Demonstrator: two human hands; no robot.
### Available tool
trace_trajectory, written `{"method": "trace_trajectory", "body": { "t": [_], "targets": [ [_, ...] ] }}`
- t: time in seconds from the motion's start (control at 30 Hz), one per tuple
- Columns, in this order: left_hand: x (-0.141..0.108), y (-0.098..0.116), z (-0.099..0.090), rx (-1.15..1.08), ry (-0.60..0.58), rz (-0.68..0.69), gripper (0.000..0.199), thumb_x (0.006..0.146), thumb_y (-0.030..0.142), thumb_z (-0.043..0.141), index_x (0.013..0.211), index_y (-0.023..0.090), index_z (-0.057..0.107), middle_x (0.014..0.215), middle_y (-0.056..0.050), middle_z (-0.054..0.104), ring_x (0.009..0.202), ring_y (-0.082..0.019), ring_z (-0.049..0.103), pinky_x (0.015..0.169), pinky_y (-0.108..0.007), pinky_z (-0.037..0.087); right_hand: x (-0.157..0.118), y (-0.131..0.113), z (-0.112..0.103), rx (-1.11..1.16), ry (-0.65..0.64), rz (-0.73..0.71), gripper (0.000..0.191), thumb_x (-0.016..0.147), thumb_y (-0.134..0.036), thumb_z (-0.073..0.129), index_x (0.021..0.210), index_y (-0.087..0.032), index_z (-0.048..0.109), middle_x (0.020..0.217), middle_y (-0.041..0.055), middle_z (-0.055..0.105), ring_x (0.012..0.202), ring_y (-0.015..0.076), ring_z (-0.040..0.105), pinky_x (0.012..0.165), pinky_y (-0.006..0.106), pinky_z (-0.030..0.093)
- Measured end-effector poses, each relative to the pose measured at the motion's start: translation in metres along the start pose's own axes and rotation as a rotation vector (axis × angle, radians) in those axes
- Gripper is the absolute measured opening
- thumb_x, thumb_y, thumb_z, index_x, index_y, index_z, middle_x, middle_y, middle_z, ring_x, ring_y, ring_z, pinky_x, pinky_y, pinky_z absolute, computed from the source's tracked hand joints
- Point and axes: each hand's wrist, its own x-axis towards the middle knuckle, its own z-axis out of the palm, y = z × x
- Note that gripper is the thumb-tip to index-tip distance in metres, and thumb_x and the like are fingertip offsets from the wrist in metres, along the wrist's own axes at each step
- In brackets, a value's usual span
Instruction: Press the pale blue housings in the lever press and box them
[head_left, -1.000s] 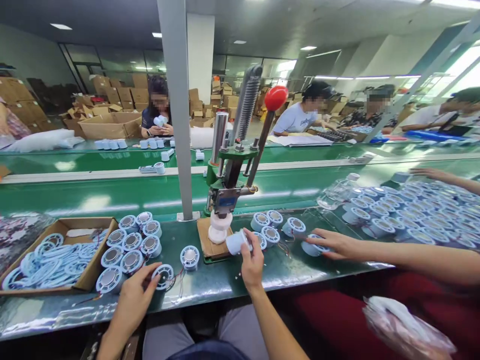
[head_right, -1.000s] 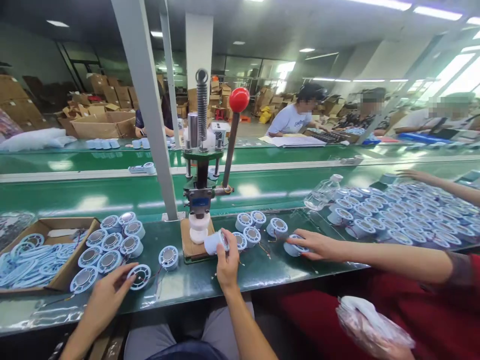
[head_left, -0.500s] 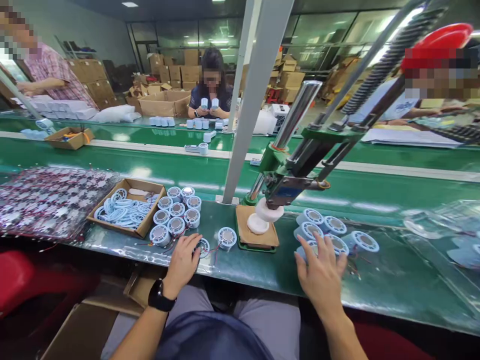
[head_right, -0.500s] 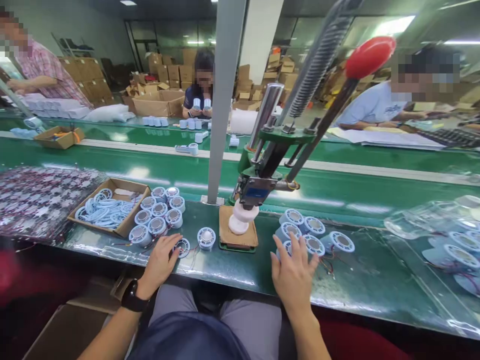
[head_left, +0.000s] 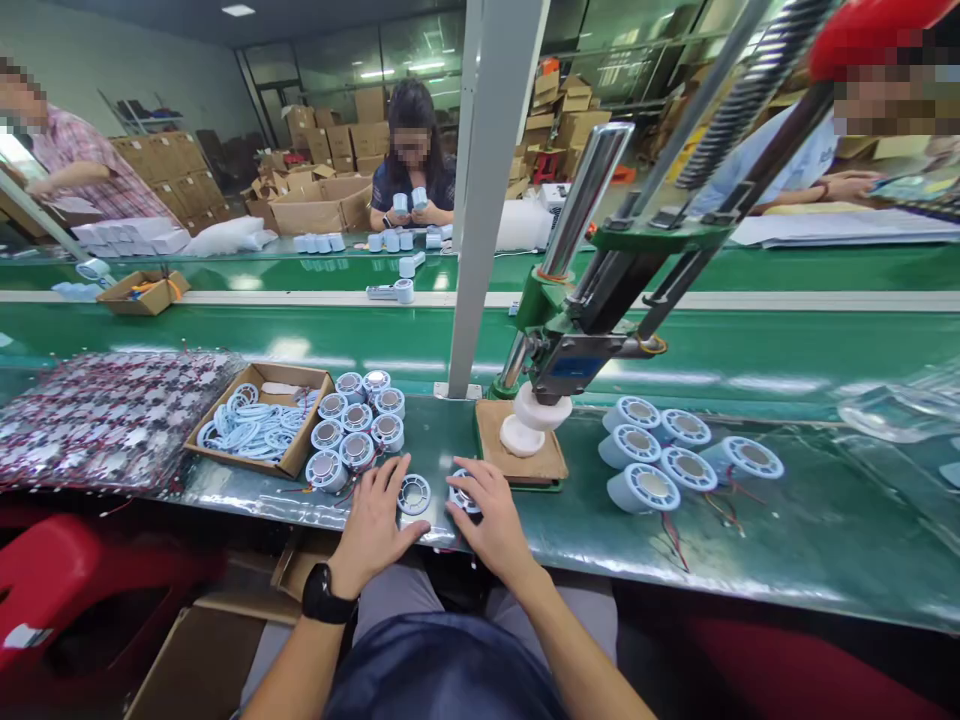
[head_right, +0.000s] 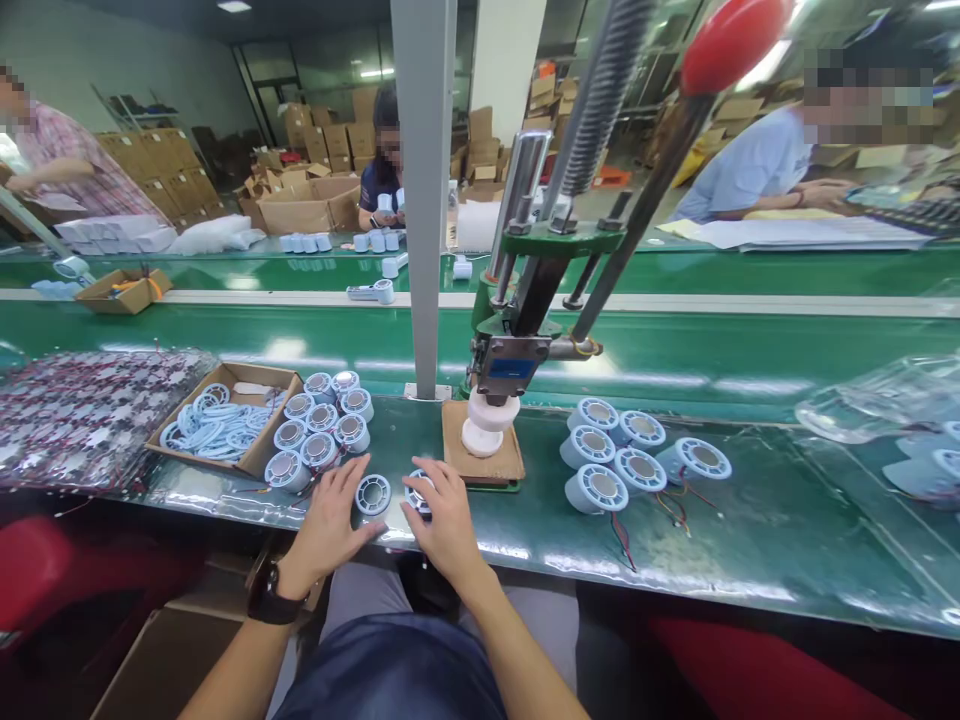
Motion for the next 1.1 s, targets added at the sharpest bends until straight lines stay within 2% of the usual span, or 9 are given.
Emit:
{"method": "trace_trajectory", "body": {
  "t": [0.17,0.3,0.47,0.67,0.83,0.93,1.0,1.07,1.1],
  "targets": [
    [0.005,0.008,0.0,-0.185,0.011,0.0,0.063,0.083,0.025,0.065,0.143,0.024,0.047,0.13,-0.011,0.063,0.117,-0.028,0.054,0.101,-0.047,0.045,-0.024,0.0,-0.012,0.1,0.095,0.123,0.037,0.087,-0.026,0.061,0.124,-0.019,0.058,0.132,0.0124,0.056,0.122,0.023,0.057,0.1,0.038,0.052],
    [0.016,0.043,0.008,-0.413,0.079,-0.029,0.08,0.08,0.026,0.07,0.151,0.023,0.032,0.124,-0.009,0.065,0.112,-0.024,0.061,0.099,-0.041,0.049,-0.027,0.001,-0.005,0.126,0.121,0.171,0.052,0.083,-0.022,0.062,0.133,-0.017,0.051,0.124,0.0117,0.063,0.114,0.0219,0.064,0.099,0.035,0.055],
    [0.026,0.079,0.02,-0.357,0.017,0.076,0.085,0.078,0.02,0.069,0.153,0.021,0.027,0.123,-0.01,0.063,0.112,-0.026,0.06,0.101,-0.045,0.048,-0.03,0.005,-0.001,0.179,0.148,0.234,0.065,0.08,-0.019,0.063,0.143,-0.018,0.046,0.13,0.0125,0.06,0.118,0.0233,0.063,0.101,0.037,0.055],
    [0.025,0.079,0.024,-0.382,0.024,0.087,0.08,0.079,0.016,0.065,0.151,0.021,0.029,0.127,-0.012,0.061,0.118,-0.028,0.056,0.105,-0.048,0.046,-0.028,0.004,-0.004,0.238,0.127,0.26,0.073,0.082,-0.023,0.066,0.149,-0.018,0.039,0.132,0.013,0.06,0.117,0.0231,0.063,0.1,0.036,0.055],
    [0.021,0.077,0.035,-0.475,-0.001,0.037,0.07,0.081,0.017,0.062,0.147,0.02,0.037,0.138,-0.014,0.054,0.129,-0.028,0.05,0.111,-0.048,0.041,-0.029,0.006,-0.005,0.136,0.04,0.181,0.064,0.084,-0.017,0.06,0.147,-0.017,0.044,0.135,0.0148,0.056,0.124,0.0243,0.058,0.106,0.038,0.052],
    [0.02,0.075,0.041,-0.543,-0.056,-0.003,0.06,0.084,0.02,0.06,0.141,0.016,0.045,0.142,-0.016,0.053,0.132,-0.028,0.05,0.112,-0.046,0.041,-0.021,0.001,-0.035,-0.018,-0.154,0.107,0.069,0.083,-0.012,0.056,0.149,-0.02,0.04,0.14,0.0139,0.051,0.126,0.0246,0.056,0.101,0.039,0.055],
    [0.027,0.075,0.038,-0.58,-0.092,-0.046,0.055,0.081,0.022,0.064,0.134,0.016,0.052,0.135,-0.014,0.06,0.125,-0.027,0.057,0.108,-0.044,0.045,0.0,-0.012,-0.079,-0.147,-0.235,0.006,0.068,0.083,-0.015,0.059,0.149,-0.022,0.041,0.14,0.0126,0.051,0.124,0.0251,0.057,0.096,0.039,0.058],
    [0.042,0.076,0.028,-0.599,-0.093,-0.098,0.054,0.074,0.022,0.071,0.126,0.016,0.059,0.125,-0.011,0.067,0.116,-0.026,0.063,0.104,-0.042,0.048,0.039,-0.032,-0.139,-0.271,-0.128,-0.131,0.06,0.086,-0.019,0.062,0.144,-0.021,0.046,0.137,0.0116,0.053,0.126,0.0247,0.055,0.099,0.041,0.056],
    [0.052,0.078,0.022,-0.605,-0.076,-0.112,0.053,0.072,0.022,0.073,0.123,0.017,0.061,0.121,-0.009,0.069,0.112,-0.026,0.065,0.102,-0.04,0.049,0.065,-0.044,-0.171,-0.341,0.017,-0.208,0.052,0.089,-0.019,0.06,0.14,-0.018,0.05,0.134,0.0114,0.056,0.128,0.0244,0.053,0.104,0.042,0.052]
  ]
}}
